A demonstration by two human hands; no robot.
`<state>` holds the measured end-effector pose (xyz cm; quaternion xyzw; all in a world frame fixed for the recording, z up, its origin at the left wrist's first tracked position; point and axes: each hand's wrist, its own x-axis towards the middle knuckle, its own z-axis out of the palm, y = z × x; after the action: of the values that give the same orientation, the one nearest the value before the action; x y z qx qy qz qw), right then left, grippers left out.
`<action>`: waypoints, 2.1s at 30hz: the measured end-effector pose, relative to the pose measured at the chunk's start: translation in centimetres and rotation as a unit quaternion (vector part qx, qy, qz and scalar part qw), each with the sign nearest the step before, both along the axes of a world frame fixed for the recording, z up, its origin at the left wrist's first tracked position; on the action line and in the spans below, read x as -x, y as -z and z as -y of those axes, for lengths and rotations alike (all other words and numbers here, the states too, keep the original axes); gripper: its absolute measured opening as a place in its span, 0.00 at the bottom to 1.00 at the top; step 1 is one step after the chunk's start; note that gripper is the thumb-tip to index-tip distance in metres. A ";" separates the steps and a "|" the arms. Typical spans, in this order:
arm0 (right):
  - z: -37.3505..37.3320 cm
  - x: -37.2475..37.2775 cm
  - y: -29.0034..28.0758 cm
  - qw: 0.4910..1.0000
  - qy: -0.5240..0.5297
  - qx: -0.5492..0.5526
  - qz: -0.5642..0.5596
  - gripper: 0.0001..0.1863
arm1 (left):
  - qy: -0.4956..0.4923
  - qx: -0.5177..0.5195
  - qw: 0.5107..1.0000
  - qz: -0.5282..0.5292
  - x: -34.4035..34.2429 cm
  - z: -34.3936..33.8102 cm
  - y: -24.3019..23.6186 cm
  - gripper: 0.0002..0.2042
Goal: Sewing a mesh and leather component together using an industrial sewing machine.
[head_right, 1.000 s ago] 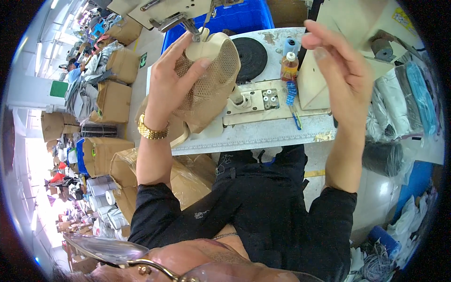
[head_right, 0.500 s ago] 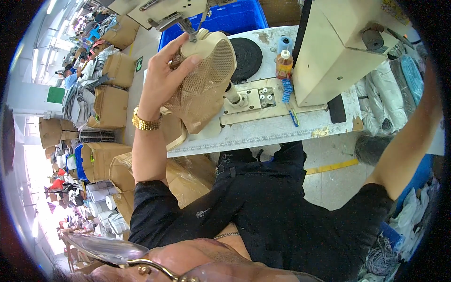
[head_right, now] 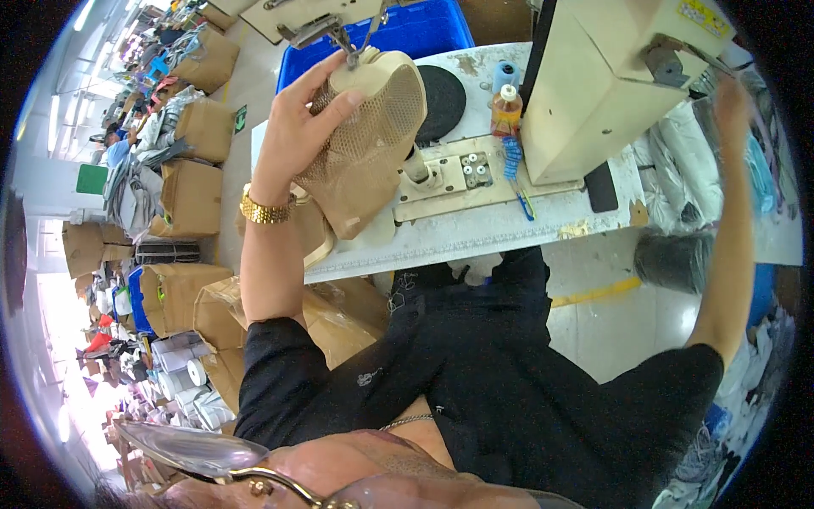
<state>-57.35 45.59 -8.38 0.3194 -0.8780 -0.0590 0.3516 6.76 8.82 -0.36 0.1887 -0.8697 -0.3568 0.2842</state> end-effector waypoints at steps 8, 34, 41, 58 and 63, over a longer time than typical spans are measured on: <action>7.8 -37.7 6.0 0.650 -0.295 0.523 0.466 0.16 | 0.021 -0.008 1.000 0.001 -1.2 1.1 0.5 0.29; 26.9 -48.4 -0.7 0.007 -0.468 0.330 0.820 0.16 | -0.041 0.391 0.918 -0.043 -1.6 -2.3 -0.5 0.13; 26.8 -46.7 -3.7 0.310 -0.485 0.297 0.762 0.11 | -0.070 0.469 0.877 -0.075 -1.3 -1.9 2.2 0.12; 26.8 -47.5 -3.2 0.404 -0.471 0.325 0.714 0.10 | -0.168 0.198 0.950 -0.176 0.5 -2.7 2.5 0.07; 26.9 -47.9 -2.9 0.417 -0.494 0.354 0.676 0.09 | -0.142 0.186 0.955 -0.183 0.3 -2.0 2.5 0.08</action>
<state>-9.49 18.67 -5.44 0.4824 -0.4666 0.6760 -0.3044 6.48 10.87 -2.90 0.1852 -0.8179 -0.1729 0.5166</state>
